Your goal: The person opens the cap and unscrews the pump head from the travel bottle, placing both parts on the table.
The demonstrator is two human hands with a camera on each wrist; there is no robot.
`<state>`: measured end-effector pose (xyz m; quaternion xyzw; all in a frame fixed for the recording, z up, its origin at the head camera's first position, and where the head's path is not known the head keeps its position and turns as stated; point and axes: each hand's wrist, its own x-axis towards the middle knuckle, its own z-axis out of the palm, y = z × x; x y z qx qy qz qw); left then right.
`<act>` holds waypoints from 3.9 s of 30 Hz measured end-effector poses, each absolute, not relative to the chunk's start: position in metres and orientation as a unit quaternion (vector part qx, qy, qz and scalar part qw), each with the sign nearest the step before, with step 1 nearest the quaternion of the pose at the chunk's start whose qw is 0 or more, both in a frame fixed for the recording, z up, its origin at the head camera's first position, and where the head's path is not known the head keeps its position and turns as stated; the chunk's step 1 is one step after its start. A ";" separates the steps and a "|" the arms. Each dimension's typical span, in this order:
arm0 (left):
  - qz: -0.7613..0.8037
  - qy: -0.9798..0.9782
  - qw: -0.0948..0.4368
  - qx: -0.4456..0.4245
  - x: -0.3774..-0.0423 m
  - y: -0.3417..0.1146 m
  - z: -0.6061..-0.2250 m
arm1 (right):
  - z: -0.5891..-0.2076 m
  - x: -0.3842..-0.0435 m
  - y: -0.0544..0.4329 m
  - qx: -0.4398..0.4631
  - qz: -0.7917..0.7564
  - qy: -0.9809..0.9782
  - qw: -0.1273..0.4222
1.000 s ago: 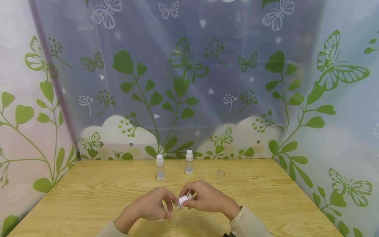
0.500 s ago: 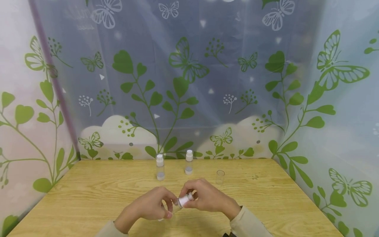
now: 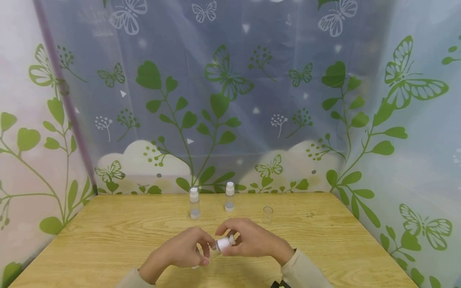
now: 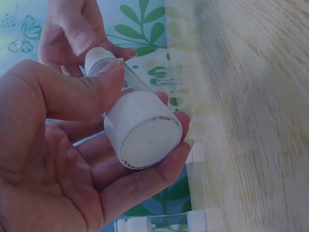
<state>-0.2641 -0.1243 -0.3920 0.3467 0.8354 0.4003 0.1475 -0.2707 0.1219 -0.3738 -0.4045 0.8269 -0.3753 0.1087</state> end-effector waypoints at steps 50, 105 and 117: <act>0.398 0.834 0.136 0.356 -0.263 -0.126 -0.391 | -0.380 -0.273 0.120 -0.414 -0.425 0.799 0.099; 0.400 0.835 0.150 0.347 -0.262 -0.127 -0.387 | -0.380 -0.276 0.119 -0.392 -0.448 0.795 0.115; 0.396 0.838 0.148 0.346 -0.262 -0.126 -0.387 | -0.378 -0.274 0.119 -0.387 -0.430 0.810 0.097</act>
